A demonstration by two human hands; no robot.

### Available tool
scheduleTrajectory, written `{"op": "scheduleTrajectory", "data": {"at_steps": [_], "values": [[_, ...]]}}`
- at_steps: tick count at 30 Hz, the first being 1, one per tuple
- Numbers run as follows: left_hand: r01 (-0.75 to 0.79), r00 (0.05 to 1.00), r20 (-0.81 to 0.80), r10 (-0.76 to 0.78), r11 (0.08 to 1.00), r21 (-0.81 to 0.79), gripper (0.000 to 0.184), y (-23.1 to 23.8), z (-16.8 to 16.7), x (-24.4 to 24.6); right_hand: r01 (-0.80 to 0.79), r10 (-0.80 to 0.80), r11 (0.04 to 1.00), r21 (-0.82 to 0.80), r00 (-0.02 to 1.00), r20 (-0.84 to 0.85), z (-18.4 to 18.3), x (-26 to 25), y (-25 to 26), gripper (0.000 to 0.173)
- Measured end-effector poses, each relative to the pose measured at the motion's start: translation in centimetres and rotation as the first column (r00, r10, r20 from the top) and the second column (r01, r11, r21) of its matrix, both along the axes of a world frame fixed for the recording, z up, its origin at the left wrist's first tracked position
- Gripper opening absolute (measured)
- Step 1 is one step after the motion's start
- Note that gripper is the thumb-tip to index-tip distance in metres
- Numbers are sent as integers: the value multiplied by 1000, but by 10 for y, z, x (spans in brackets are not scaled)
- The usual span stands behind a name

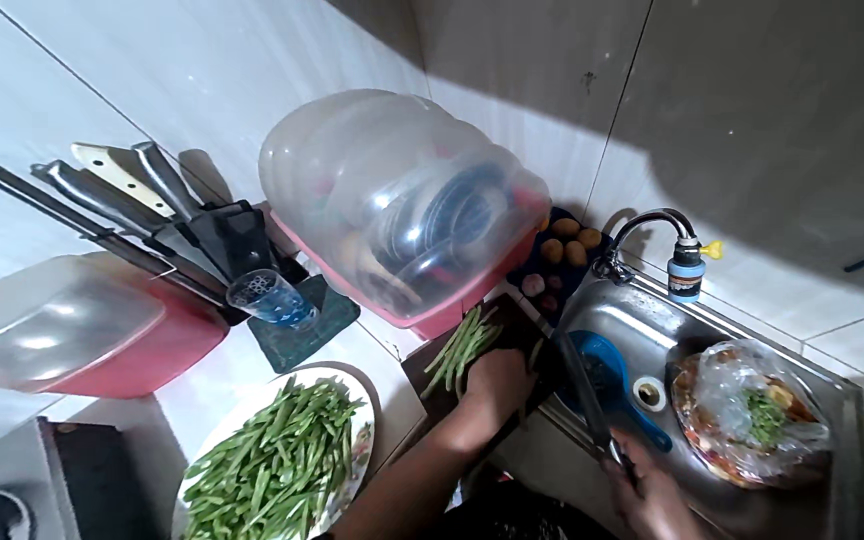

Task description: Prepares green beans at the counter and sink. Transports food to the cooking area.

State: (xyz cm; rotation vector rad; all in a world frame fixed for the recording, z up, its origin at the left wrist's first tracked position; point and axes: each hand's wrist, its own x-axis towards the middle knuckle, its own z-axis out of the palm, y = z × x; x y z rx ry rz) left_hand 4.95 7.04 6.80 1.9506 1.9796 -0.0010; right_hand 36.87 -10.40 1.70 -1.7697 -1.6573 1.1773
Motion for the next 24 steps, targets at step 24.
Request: {"op": "scheduleTrajectory", "data": {"at_steps": [24], "values": [[127, 955, 194, -225, 900, 418, 43, -22, -45, 2, -228, 168, 964, 139, 922, 348, 14, -31, -7, 62]]}}
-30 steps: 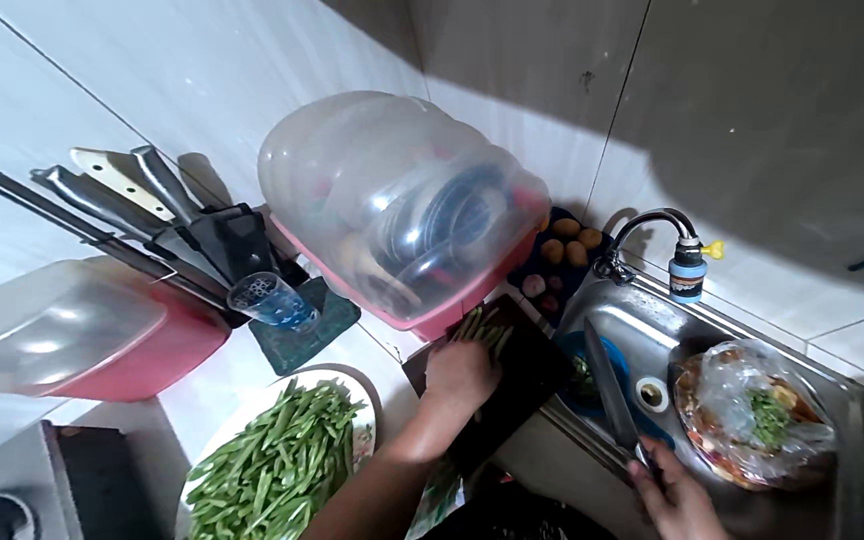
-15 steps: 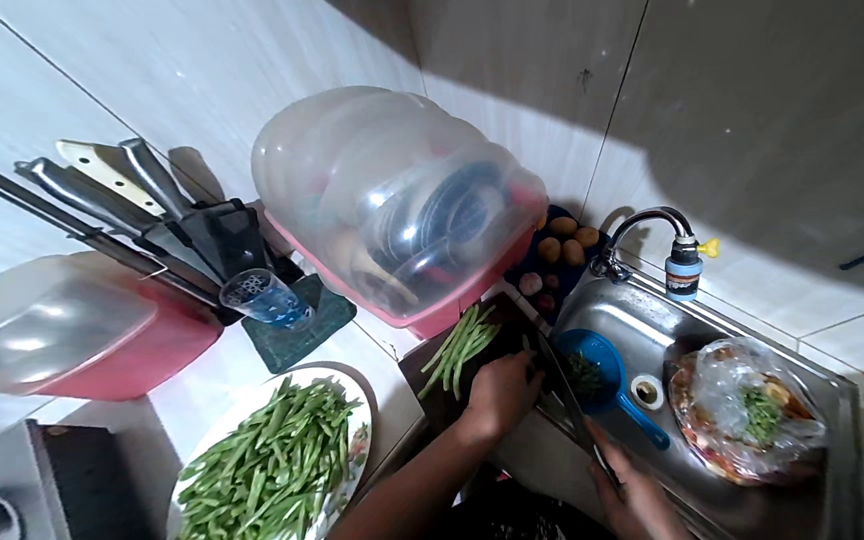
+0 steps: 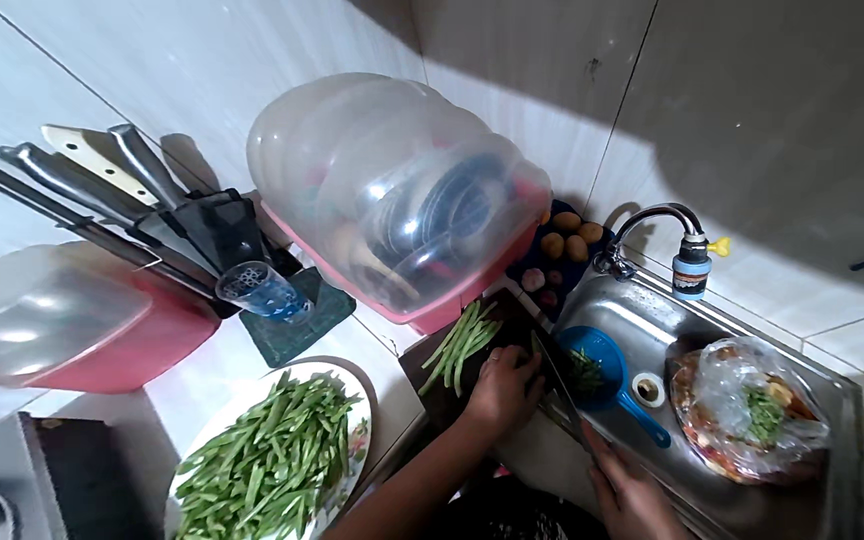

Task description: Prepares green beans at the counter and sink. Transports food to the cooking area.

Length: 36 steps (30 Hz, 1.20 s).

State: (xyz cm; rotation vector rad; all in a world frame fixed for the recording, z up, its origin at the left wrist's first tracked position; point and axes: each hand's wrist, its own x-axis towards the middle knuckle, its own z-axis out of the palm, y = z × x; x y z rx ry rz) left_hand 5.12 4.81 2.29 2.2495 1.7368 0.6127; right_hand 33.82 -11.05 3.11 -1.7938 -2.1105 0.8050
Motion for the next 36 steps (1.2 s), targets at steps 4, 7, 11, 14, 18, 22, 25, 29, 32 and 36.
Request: {"op": "scheduleTrajectory", "data": {"at_steps": [4, 7, 11, 14, 18, 22, 25, 29, 32, 36], "values": [[26, 998, -52, -27, 999, -21, 45, -7, 12, 2, -2, 2, 1000, -8, 1000, 9, 8, -5, 0, 61], [44, 996, -73, -46, 999, -28, 47, -9, 9, 1, -7, 7, 1000, -15, 1000, 10, 8, -7, 1, 61], [96, 989, -110, -102, 994, -60, 52, -14, 17, -2, -19, 23, 998, -68, 998, 60, 26, -13, 2, 63], [109, 988, -109, -113, 993, -44, 56, -17, 16, -4, -33, 44, 993, -111, 994, 103, 43, -19, 6, 66], [103, 992, -71, -105, 994, -28, 56, -16, 7, -4, -38, 60, 990, -134, 985, 162, 56, -27, 13, 71], [114, 993, -17, -114, 993, -23, 56, -16, 6, -4, -49, 78, 987, -154, 979, 190, 62, -34, 22, 75], [104, 995, 9, -104, 995, -6, 62, -17, 3, -2, -41, 69, 991, -130, 974, 218, 43, -37, 25, 77], [93, 995, 46, -93, 996, 11, 72, -19, 0, 2, 14, 8, 997, -77, 958, 286, 21, -51, 36, 77], [93, 994, 53, -94, 996, 16, 74, -19, 0, 3, 51, -42, 998, -26, 960, 277, 14, -60, 51, 78], [97, 994, 41, -98, 995, 36, 76, -19, 3, 4, 96, -83, 994, -44, 970, 230, 13, -66, 76, 78]]}}
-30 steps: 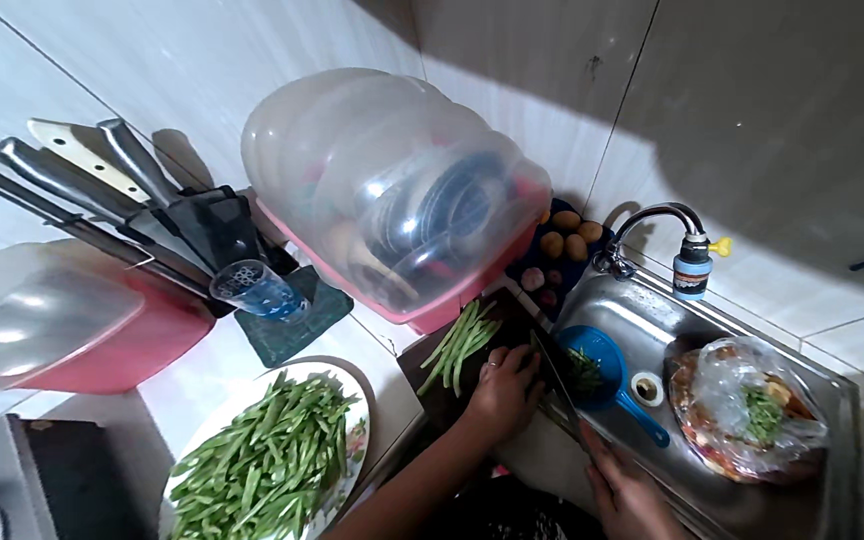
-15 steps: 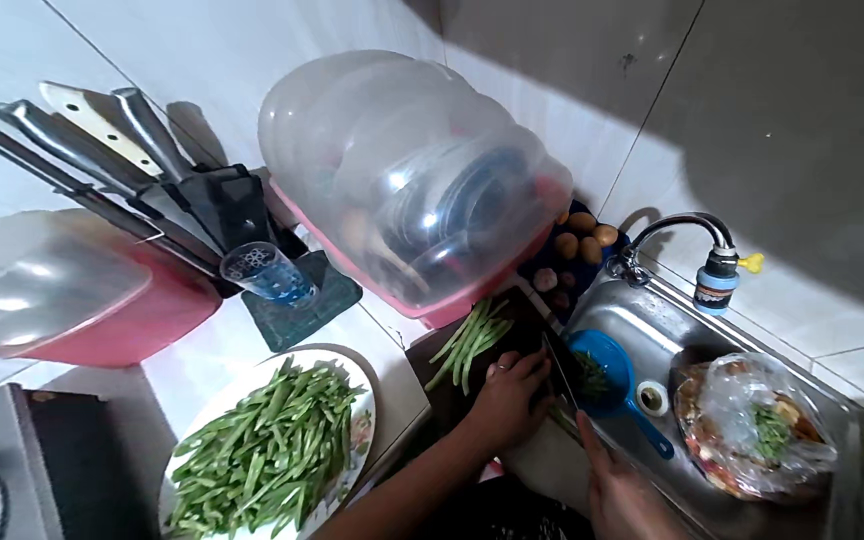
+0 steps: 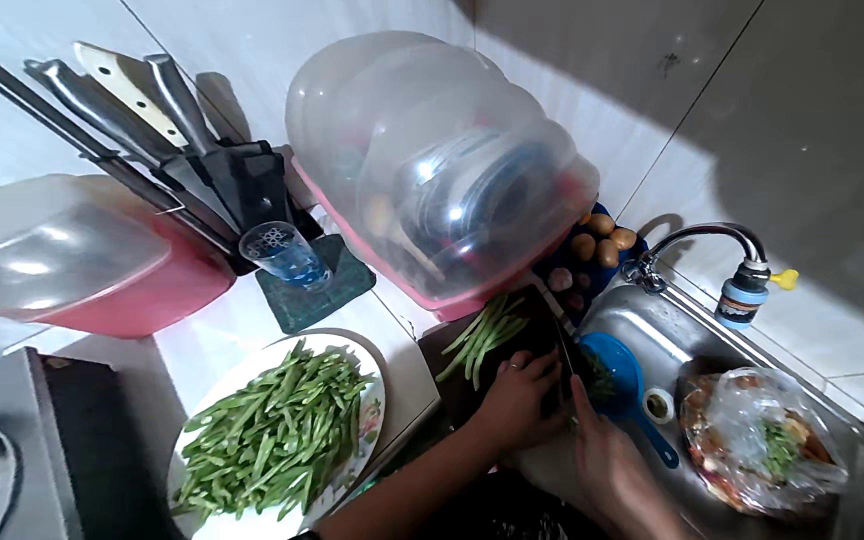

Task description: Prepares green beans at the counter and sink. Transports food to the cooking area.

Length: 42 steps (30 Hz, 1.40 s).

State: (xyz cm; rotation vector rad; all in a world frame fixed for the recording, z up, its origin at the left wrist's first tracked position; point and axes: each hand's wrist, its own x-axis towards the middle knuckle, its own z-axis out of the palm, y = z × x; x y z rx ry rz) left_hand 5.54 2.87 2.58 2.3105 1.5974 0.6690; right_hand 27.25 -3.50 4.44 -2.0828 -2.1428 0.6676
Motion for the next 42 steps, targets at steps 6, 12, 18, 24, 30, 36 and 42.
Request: {"op": "scheduleTrajectory", "data": {"at_steps": [6, 12, 18, 24, 30, 36, 42], "values": [[0, 999, -40, -1, 1000, -15, 80, -2, 0, -1, 39, -40, 999, -22, 998, -51, -7, -4, 23, 79], [-16, 994, -107, 15, 1000, -11, 79, -2, 0, -1, 14, -19, 999, -45, 993, -115, -12, 9, 1, 77], [-58, 994, -98, 56, 998, -21, 79, 2, -1, -1, -95, 74, 985, -142, 987, -145, 25, 33, -38, 76], [-71, 997, 40, 72, 997, -14, 62, 3, 1, -8, -148, 99, 965, -216, 971, -219, 74, 45, -58, 69], [-50, 999, -21, 50, 999, -6, 55, 7, -8, -7, -118, 102, 989, -86, 980, -170, 34, 42, -67, 68], [-46, 997, -61, 46, 999, -3, 55, 8, -5, -5, -138, 132, 988, -64, 987, -96, 35, 37, -70, 67], [-39, 998, -54, 38, 999, -17, 53, 7, -4, -6, -136, 136, 991, -15, 991, 5, 7, 24, -70, 78]]}}
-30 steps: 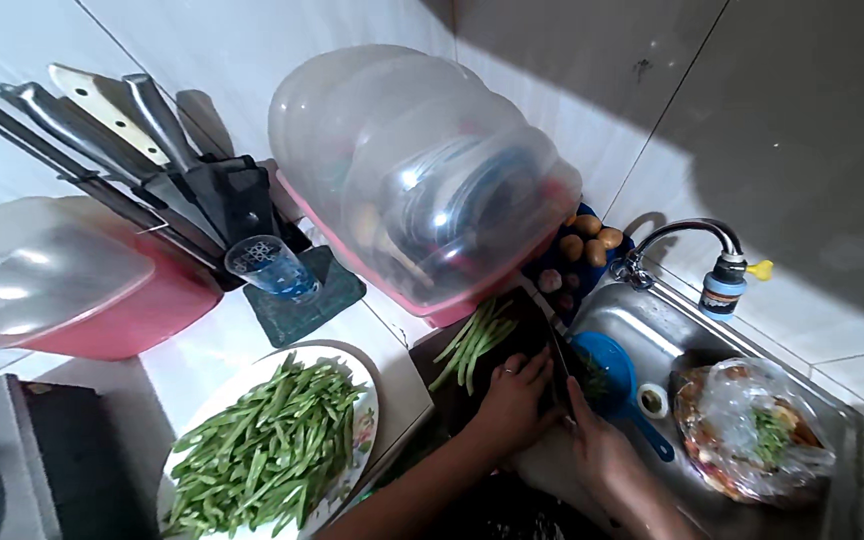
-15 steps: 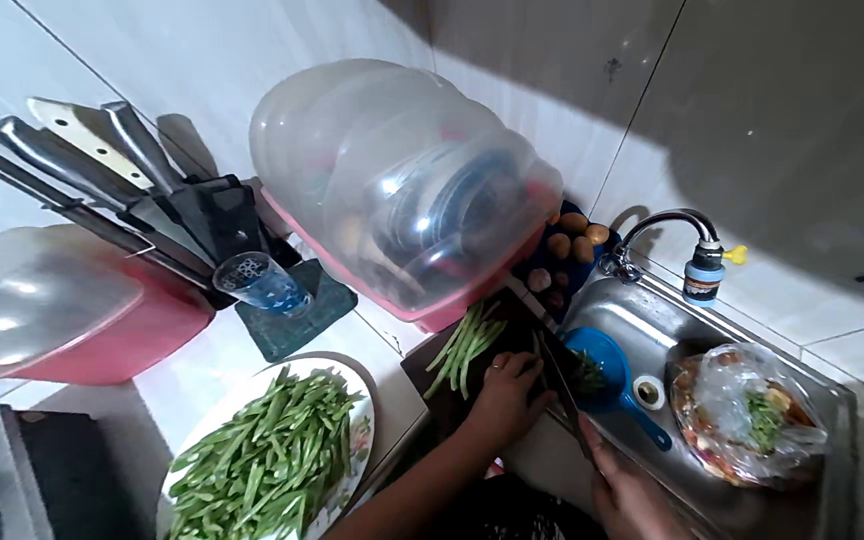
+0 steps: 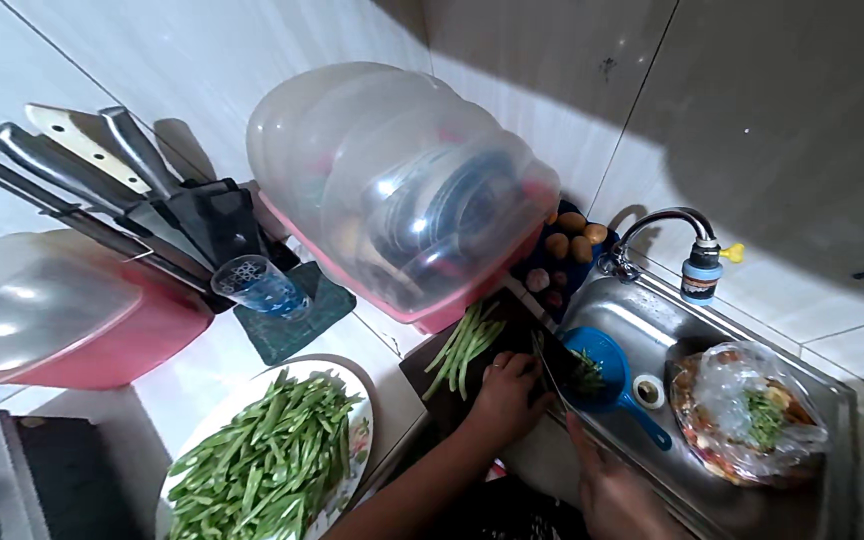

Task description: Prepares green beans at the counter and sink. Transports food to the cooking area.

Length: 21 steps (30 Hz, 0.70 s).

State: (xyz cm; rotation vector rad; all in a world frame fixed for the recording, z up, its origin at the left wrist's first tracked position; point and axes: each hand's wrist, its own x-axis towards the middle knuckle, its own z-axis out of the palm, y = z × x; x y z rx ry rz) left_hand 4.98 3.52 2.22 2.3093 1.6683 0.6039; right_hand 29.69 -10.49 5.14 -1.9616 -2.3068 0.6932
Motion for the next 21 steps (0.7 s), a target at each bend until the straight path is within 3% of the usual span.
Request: {"op": "scheduleTrajectory", "data": {"at_steps": [3, 13, 21], "values": [[8, 1000, 8, -8, 1000, 7, 51, -1, 0, -1, 44, -45, 999, 17, 999, 30, -16, -9, 9, 79], [-9, 999, 32, 8, 999, 36, 56, -4, -10, -4, 136, -136, 991, 0, 989, -60, -5, -41, 76, 78], [-37, 998, 60, 33, 997, 66, 51, -2, -3, 0, 72, -80, 995, -64, 986, -146, -13, 3, 30, 72]]}}
